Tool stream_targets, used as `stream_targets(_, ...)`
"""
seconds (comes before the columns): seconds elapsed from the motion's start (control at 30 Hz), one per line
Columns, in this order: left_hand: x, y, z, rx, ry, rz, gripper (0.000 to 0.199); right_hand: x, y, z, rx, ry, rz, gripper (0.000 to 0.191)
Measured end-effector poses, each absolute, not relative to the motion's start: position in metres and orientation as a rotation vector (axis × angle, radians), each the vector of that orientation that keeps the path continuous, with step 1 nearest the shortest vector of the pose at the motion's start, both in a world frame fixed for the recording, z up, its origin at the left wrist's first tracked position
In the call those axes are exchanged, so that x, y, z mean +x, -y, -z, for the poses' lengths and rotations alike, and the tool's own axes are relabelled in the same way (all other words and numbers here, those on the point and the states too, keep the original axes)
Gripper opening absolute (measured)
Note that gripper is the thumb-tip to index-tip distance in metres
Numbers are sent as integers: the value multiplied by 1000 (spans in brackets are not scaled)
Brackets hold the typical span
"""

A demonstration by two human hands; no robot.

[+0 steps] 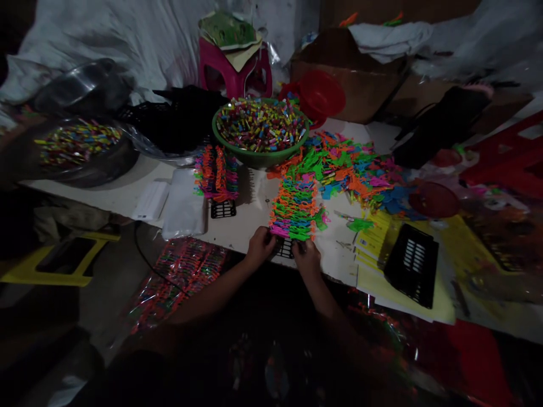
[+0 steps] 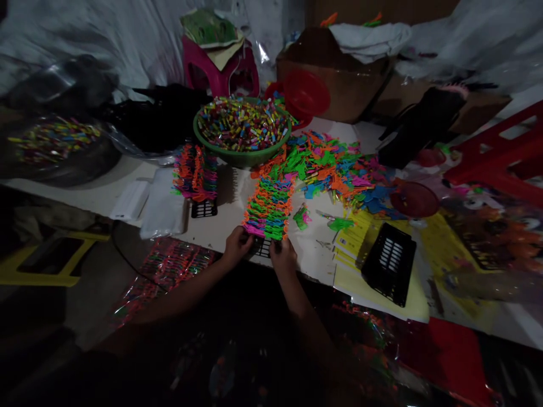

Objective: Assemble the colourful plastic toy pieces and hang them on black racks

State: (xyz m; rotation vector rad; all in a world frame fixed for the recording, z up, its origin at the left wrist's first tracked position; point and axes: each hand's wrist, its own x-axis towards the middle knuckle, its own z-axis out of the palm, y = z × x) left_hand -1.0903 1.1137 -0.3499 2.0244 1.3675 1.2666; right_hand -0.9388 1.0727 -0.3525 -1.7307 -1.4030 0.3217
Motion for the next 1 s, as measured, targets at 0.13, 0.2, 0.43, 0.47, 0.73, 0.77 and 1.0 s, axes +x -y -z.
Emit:
stream_targets(0.13, -1090, -1113, 350, 2014, -1384, -1275, 5, -934, -1074, 352, -1700, 1423, -266, 25)
stream_targets(0.2, -1091, -1112, 350, 2019, -1389, -1275, 5, -933, -1075, 353, -1702, 1429, -259, 24)
stream_targets(0.43, -1091, -1114, 349, 1957, -1434, -1180, 6, -939, -1077, 360, -1729, 1442, -343, 23)
stream_targets(0.47, -1092, -1113, 349, 1943, -1434, -1165, 7, -937, -1077, 360, -1715, 1454, -371, 23)
stream_targets(0.73, -1113, -1092, 357, 2379, -1230, -1222, 30, -834, -1099, 343, -1807, 1277, -276, 33)
stream_targets(0.77, -1114, -1090, 358, 2481, -1145, -1165, 30, -819, -1108, 341, -1941, 1216, -171, 35)
stream_targets(1.0, -1094, -1106, 362, 2676, -1128, -1047, 18, -784, -1138, 343, -2068, 1763, -350, 29)
